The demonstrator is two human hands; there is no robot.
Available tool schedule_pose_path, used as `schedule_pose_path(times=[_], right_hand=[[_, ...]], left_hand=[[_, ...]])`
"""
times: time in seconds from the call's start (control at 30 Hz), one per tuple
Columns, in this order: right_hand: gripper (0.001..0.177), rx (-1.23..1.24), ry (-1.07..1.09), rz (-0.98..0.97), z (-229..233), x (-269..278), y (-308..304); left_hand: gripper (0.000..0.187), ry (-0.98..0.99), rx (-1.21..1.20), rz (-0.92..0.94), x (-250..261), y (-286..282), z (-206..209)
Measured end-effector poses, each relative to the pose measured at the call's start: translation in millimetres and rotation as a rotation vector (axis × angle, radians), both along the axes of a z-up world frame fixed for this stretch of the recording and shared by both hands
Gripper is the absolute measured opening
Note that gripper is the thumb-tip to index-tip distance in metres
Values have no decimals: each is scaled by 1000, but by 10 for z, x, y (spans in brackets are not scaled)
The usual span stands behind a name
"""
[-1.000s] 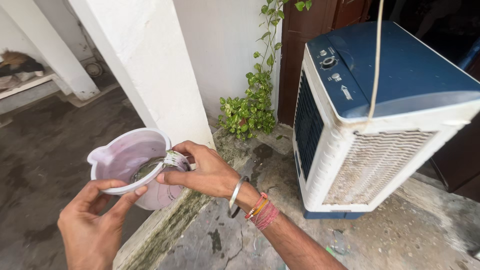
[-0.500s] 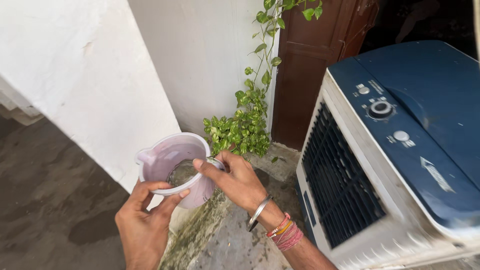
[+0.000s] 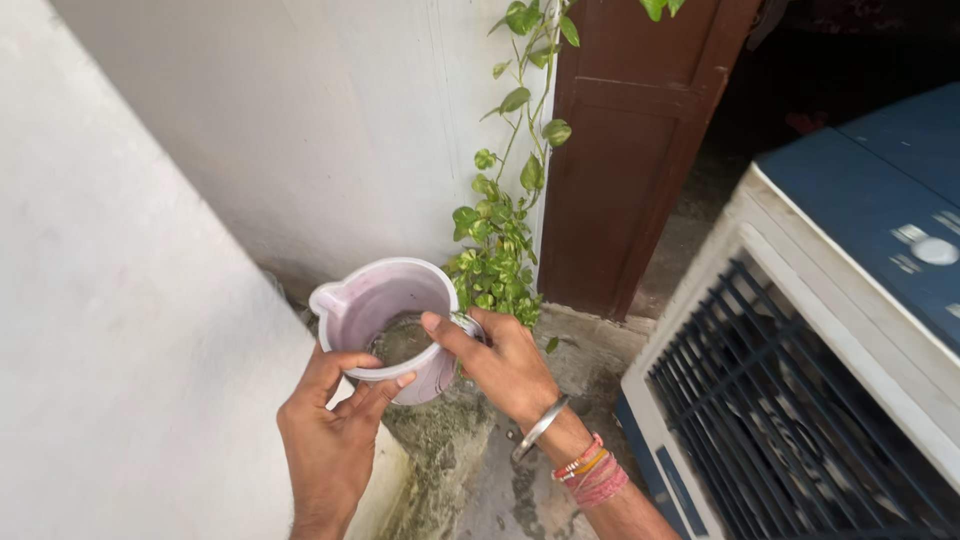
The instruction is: The person scoops water from a large plastic basin using a small pink mug and pours it onto several potted plants and at the base of trees in a courtyard.
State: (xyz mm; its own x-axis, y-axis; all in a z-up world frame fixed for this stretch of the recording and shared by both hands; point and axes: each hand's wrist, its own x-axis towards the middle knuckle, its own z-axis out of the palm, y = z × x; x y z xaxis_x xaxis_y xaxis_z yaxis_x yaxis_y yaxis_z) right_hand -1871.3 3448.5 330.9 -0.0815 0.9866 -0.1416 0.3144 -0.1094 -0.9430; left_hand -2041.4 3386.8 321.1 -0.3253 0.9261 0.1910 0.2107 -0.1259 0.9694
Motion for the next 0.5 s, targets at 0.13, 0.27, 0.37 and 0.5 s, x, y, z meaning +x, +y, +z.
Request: schedule_pose_path(times=[0.13, 0.27, 0.37, 0.5], right_hand=[[60, -75, 4, -50, -211, -146, 505], [56, -57, 16, -86, -416, -238, 986], [54, -70, 29, -109, -554, -281, 1369], [53, -82, 9, -140, -785, -316, 1871]], left_hand=[[22, -39, -2, -71, -201, 610, -278], [24, -120, 5, -144, -343, 1178, -570], [27, -78, -13, -142, -398, 1600, -720], [34, -29, -91, -110, -449, 2148, -904]])
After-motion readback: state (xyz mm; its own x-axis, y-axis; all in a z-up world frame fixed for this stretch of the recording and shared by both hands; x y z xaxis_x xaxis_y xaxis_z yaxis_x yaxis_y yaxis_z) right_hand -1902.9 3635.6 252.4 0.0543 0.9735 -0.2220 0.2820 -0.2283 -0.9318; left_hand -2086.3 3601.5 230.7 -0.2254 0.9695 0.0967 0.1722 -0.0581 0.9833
